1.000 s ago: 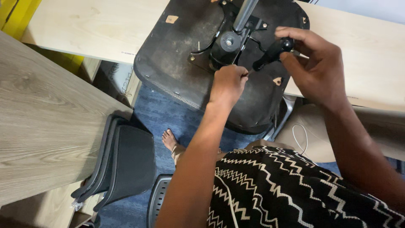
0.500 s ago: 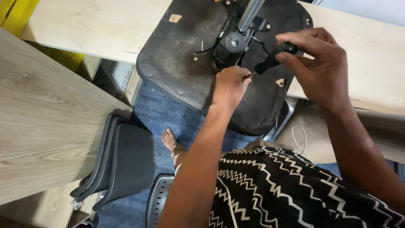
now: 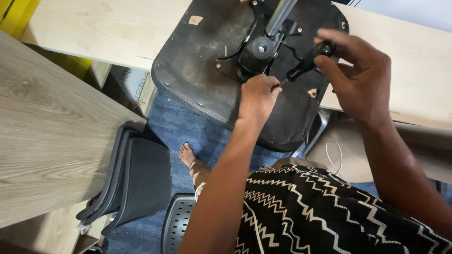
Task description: The person uses a screwdriver to tighten screws on the underside of an overturned chair, securing the central gas-lift mechanism to the seat base. The person works on multiple fasteners around the central column.
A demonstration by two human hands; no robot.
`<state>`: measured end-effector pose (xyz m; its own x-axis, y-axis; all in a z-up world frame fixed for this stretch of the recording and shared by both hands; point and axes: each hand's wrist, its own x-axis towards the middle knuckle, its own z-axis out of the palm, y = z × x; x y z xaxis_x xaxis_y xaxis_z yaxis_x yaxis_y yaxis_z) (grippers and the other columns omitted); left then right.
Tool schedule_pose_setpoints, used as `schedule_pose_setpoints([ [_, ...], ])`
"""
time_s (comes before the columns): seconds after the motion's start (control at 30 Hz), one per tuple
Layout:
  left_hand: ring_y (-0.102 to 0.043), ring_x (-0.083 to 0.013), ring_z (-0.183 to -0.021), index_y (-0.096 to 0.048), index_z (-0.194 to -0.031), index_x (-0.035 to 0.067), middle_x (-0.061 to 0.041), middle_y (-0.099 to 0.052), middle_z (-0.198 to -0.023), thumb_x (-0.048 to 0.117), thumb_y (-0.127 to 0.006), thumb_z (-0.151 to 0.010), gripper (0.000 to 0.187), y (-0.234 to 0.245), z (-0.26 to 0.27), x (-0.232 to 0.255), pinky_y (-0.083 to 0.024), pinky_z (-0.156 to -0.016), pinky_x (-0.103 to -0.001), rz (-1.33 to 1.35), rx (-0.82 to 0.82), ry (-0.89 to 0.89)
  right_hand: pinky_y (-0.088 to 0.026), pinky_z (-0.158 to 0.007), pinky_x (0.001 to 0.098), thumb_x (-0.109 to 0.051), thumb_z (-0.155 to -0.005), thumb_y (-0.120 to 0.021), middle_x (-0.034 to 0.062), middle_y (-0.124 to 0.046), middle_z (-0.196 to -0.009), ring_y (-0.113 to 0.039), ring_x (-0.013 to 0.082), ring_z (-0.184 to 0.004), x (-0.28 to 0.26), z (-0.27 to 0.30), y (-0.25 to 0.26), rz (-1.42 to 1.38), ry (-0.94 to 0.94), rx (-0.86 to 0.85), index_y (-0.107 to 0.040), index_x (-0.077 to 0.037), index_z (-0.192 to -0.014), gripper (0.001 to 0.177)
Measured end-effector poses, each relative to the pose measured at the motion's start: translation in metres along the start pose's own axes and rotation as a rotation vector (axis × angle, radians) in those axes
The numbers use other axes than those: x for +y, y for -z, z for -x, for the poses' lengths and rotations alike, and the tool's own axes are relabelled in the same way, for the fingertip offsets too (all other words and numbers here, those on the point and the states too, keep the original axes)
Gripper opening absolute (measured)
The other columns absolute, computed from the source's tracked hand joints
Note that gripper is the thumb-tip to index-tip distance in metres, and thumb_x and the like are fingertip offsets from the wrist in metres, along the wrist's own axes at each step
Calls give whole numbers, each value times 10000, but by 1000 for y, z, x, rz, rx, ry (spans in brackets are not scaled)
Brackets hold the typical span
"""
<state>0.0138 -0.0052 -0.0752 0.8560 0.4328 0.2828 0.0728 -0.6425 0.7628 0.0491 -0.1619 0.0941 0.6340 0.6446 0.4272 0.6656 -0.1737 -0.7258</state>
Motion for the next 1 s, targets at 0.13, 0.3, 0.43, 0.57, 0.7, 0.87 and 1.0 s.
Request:
schedule_pose_setpoints([
  [0.13, -718, -324, -893, -770, -935, 121, -101, -739, -922, 198, -789, -809, 149, -1, 0, 5, -555, -805, -439, -7, 94, -85, -568, -1069, 272, 83, -1023, -590, 127, -631, -1355, -628, 164, -1276, -5, -2, -2, -208, 32, -19, -558, -63, -1331, 343],
  [0.3, -730, -311, -904, -775, -997, 137, -84, -767, -958, 203, -725, -910, 120, 7, 1, 11, -560, -825, -429, -44, 13, -73, -610, -1027, 309, 100, -1006, -556, 125, -515, -1281, -600, 190, -1255, -7, -4, -9, -114, 135, -31, -588, -17, -1315, 333],
  [0.43, -728, -313, -892, -775, -990, 135, -90, -767, -957, 233, -720, -895, 147, 14, 2, 17, -564, -809, -423, 32, -28, 26, -614, -1016, 314, 80, -1048, -670, 128, -598, -1289, -657, 202, -1245, -5, -3, -8, 2, 32, -41, -625, -28, -1401, 372],
  [0.57, -714, -338, -874, -773, -952, 114, -119, -752, -914, 226, -751, -833, 165, 15, 2, 15, -554, -780, -448, 13, 1, -9, -608, -1021, 268, 58, -1035, -617, 86, -637, -1307, -660, 183, -1255, -5, -2, -5, -151, -36, -9, -599, -67, -1377, 365],
  [0.7, -711, -356, -876, -770, -905, 103, -125, -750, -869, 176, -749, -855, 92, 11, -1, 9, -548, -822, -471, -138, -20, -136, -614, -1035, 281, 59, -1035, -559, 97, -611, -1350, -657, 189, -1251, -4, -2, -4, -150, 21, -1, -583, -62, -1346, 334],
  [0.87, -707, -354, -857, -772, -923, 123, -124, -743, -870, 201, -757, -847, 110, 13, 3, 11, -550, -773, -463, 31, -64, 42, -602, -1045, 344, 97, -1069, -652, 183, -594, -1332, -666, 247, -1302, -2, 2, -2, 33, 19, 8, -628, -32, -1379, 336],
  [1.0, -719, -340, -861, -758, -886, 97, -113, -749, -855, 208, -774, -812, 134, 16, 4, 13, -554, -787, -455, 27, -25, 6, -594, -1038, 294, 62, -1017, -605, 134, -643, -1329, -647, 200, -1263, 1, 1, 1, -184, -41, 30, -513, -75, -1346, 368],
])
